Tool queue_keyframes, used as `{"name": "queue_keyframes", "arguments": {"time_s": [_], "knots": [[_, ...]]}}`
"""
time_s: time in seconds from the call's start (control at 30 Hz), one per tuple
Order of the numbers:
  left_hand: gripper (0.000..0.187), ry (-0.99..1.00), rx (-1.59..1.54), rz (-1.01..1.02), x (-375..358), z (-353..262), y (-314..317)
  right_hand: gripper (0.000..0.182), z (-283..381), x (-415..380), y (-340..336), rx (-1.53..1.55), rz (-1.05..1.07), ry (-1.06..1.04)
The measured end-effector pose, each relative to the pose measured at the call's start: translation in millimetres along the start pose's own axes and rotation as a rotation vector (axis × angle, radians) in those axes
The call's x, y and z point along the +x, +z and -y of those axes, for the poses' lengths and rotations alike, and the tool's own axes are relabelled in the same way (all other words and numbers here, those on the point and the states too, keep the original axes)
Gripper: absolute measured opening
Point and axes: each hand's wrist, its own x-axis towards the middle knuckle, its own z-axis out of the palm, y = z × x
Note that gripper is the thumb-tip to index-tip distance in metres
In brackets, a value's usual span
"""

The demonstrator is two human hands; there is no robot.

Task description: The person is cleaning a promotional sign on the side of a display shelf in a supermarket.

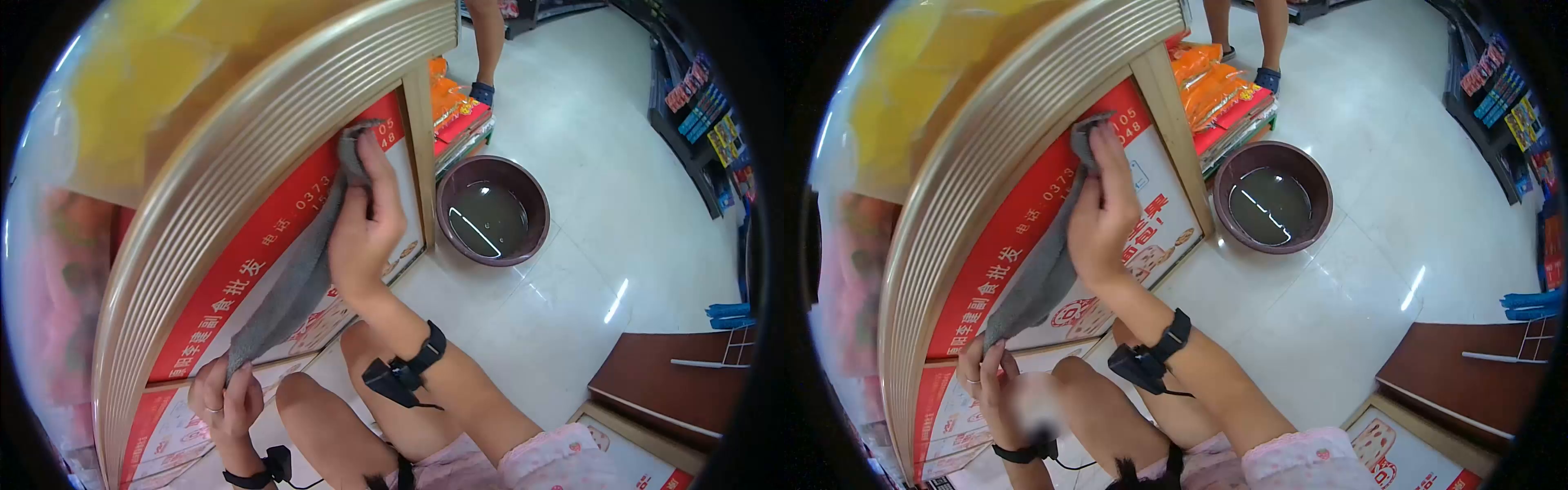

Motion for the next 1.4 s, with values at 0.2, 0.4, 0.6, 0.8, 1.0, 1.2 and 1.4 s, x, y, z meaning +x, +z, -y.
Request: {"name": "queue_keyframes", "arguments": {"time_s": [0.2,0.4,0.6,0.8,1.0,1.2,1.4], "knots": [[0.030,0.059,0.046,-0.016,44.3,-7.7,-36.7,0.034,51.8,51.3,-4.4,0.245,-0.190,0.143],[0.027,-0.010,0.192,-0.161,89.0,8.3,-46.4,0.027,32.9,77.4,29.0,-0.089,-0.112,-0.585],[0.023,-0.115,0.028,-0.262,90.1,24.9,-35.7,0.024,56.3,55.1,39.1,-0.308,0.145,-0.771],[0.007,-0.012,-0.158,-0.589,81.8,34.3,-14.0,0.025,92.8,-22.0,51.9,-0.223,0.504,-0.822],[0.009,0.081,-0.087,-0.476,77.7,39.2,-19.2,0.034,85.2,8.9,40.3,-0.427,0.416,-0.972],[0.017,0.144,-0.163,-0.569,78.0,41.7,-6.0,0.031,93.3,3.8,53.1,-0.436,0.281,-0.863],[0.023,0.101,-0.166,-0.635,58.2,42.8,-20.6,0.030,112.4,-60.7,70.8,-0.352,0.431,-0.892]]}}
